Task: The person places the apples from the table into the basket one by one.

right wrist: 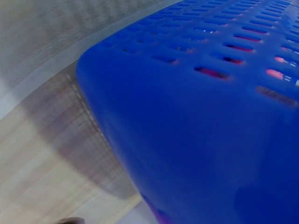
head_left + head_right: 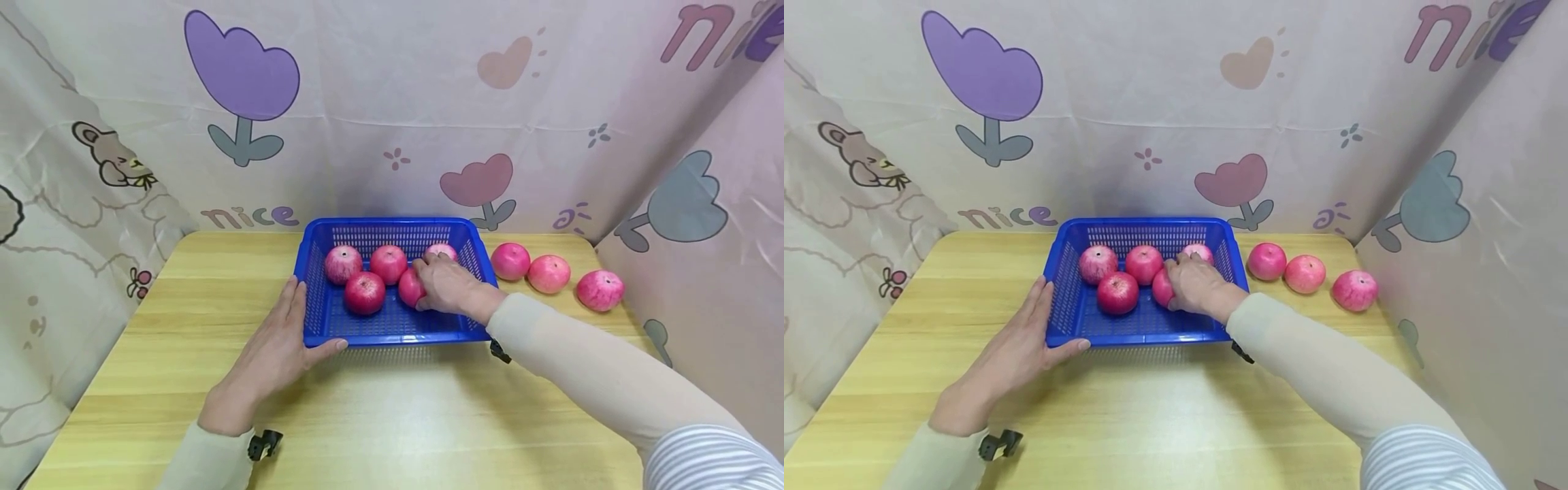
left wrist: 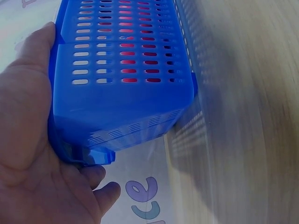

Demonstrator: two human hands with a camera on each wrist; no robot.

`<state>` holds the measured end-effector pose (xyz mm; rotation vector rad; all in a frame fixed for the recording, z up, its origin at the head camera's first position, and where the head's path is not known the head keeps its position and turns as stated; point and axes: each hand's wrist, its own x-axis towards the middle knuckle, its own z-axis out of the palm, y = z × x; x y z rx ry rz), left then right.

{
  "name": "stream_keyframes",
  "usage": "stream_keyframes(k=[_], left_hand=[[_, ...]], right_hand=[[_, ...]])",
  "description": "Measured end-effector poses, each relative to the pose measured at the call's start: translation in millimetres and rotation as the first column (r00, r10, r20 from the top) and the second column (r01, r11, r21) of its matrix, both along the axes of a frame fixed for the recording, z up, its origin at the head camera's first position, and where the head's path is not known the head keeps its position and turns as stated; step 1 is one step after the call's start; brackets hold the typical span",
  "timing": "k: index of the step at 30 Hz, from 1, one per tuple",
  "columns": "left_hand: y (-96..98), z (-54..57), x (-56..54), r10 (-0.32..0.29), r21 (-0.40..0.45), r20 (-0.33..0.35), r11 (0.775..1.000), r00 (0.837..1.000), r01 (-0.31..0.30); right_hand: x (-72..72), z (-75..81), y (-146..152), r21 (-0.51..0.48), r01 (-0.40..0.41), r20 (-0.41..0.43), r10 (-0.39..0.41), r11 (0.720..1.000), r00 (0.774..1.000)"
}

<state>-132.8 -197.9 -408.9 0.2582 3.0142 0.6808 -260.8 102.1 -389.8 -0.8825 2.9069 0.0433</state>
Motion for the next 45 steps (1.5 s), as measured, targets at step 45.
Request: stream_keyframes(k=[45], left_hand=[[-0.6, -1.7, -1.0, 0.003, -0.007, 0.008, 1.0, 1.0, -0.003]], right_hand=[[0.0, 7.2, 8.3, -0.06, 0.043, 0.0, -0.043, 0.997, 0.999]])
